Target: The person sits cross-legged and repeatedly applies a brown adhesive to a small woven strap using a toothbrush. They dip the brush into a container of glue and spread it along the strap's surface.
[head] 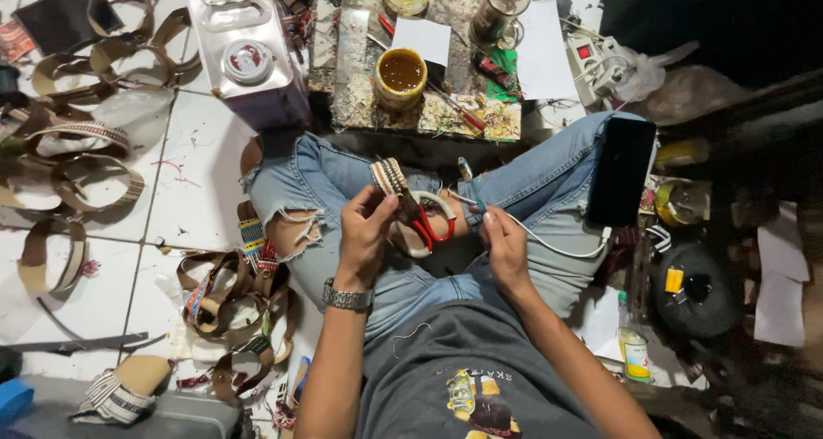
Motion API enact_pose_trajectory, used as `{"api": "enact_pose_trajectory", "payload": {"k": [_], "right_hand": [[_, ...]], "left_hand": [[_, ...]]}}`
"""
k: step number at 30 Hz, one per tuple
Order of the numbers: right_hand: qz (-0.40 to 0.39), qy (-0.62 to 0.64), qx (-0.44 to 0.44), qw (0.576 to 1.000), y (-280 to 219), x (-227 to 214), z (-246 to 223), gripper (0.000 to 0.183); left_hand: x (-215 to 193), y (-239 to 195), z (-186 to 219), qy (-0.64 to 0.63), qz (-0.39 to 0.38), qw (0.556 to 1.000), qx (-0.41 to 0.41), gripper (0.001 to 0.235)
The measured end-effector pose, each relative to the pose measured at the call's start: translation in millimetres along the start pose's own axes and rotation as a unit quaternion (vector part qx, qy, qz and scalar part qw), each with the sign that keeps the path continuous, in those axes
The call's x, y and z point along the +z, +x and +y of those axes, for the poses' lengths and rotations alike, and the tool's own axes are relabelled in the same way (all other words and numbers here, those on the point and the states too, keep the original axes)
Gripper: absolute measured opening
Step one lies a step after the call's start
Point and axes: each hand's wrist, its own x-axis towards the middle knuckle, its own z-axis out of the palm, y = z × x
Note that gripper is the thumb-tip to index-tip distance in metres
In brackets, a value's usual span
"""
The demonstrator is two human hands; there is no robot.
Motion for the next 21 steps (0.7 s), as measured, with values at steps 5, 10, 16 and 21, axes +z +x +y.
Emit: {"api": "enact_pose_trajectory", "payload": {"k": [5,10,16,21], "right_hand": [[0.029,-0.042,-0.037,0.998,7,-5,-32,0.026],[0.018,-0.169,-0.186,0.968,49,-10,-95,0.022],[0.051,-0.361,-0.325,0.873,110,-3,-126,0.025],[0.086,-0.513,-0.419,0.744,140,8,-148,0.023]], "left_hand": [[-4,9,-13,0.028,-0.019,0.999,0.016,0.009],[-13,14,-32,0.008,-0.008,1.0,0.013,0.011],[-11,12,-28,0.008,-0.011,1.0,0.017,0.013],[4,6,-8,-0.035,0.012,0.999,0.011,0.015]]}}
